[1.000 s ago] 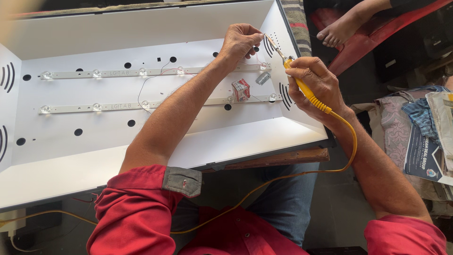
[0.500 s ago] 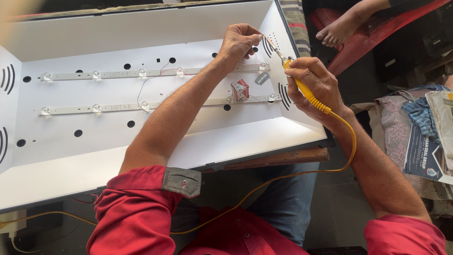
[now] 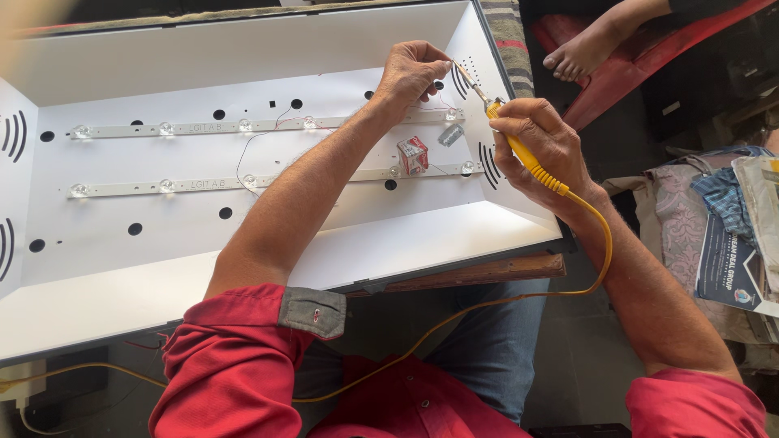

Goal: The person solders wire connections on LED light strips seated inside a disassembled television backlight panel on a workbench. They hold a soldering iron, position wires against the strip terminals, and solder the joints, then reach into a drawer under the bench.

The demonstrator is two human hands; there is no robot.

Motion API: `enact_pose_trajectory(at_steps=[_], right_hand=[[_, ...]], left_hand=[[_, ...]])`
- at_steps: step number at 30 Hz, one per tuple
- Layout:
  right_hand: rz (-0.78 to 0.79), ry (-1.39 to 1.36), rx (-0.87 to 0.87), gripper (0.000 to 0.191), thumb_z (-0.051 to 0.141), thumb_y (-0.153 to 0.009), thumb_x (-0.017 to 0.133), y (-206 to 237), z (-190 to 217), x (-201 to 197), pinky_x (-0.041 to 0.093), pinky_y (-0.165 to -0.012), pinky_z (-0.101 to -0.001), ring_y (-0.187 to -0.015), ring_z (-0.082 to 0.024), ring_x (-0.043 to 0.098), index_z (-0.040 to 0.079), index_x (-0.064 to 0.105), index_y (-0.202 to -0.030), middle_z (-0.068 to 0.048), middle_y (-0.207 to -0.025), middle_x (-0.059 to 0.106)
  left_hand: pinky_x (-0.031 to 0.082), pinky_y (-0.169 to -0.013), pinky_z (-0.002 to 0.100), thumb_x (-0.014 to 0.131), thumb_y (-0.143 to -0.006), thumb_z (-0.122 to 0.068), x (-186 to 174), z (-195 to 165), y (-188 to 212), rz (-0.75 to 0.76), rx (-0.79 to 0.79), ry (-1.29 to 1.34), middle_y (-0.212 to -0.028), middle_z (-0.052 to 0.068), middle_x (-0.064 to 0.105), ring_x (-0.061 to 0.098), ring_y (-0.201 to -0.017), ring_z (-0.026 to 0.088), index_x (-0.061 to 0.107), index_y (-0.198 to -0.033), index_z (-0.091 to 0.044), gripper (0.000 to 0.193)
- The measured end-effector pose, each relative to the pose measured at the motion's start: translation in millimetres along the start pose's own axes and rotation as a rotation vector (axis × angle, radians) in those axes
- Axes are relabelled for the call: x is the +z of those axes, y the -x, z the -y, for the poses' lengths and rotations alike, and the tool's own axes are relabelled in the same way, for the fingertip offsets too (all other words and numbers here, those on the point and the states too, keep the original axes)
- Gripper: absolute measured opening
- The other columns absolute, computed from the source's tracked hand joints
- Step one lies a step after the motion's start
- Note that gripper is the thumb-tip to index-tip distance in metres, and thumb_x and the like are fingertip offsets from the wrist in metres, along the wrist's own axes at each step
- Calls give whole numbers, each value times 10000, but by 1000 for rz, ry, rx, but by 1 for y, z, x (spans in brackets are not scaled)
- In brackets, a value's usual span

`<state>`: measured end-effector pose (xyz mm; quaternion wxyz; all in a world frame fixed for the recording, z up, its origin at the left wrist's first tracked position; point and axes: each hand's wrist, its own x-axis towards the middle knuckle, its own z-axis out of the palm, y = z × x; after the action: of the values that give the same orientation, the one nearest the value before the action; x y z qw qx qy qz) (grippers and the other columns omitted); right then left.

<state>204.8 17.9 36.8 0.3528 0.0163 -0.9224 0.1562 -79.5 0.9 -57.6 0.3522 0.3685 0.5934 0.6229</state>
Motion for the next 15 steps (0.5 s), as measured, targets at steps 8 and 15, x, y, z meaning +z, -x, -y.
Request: enact_pose_trajectory(at_steps=[8,15], right_hand=[[-109,147,-94,137,-76,-1076,711,-27,-20,-2,628,-915,-402,-1123,-327,730,-27,659,-1193,-164,-1276,685],[128,187,-37,229,-43,-1006,704,-67,-66,28,558,-996,-460,-1155,-390,662,-78,711,-1232,-212,-1274,684]], left_hand=[[549,-488,215,720,-911,-81,-1,-12,2,20,-54,-18,-744,33,717,649,-588,65,745,-953,-63,52],[547,-504,212,683,-918,-72,-5,-11,0,62,-27,60,-771,26,743,639,-591,58,726,-996,-67,89]])
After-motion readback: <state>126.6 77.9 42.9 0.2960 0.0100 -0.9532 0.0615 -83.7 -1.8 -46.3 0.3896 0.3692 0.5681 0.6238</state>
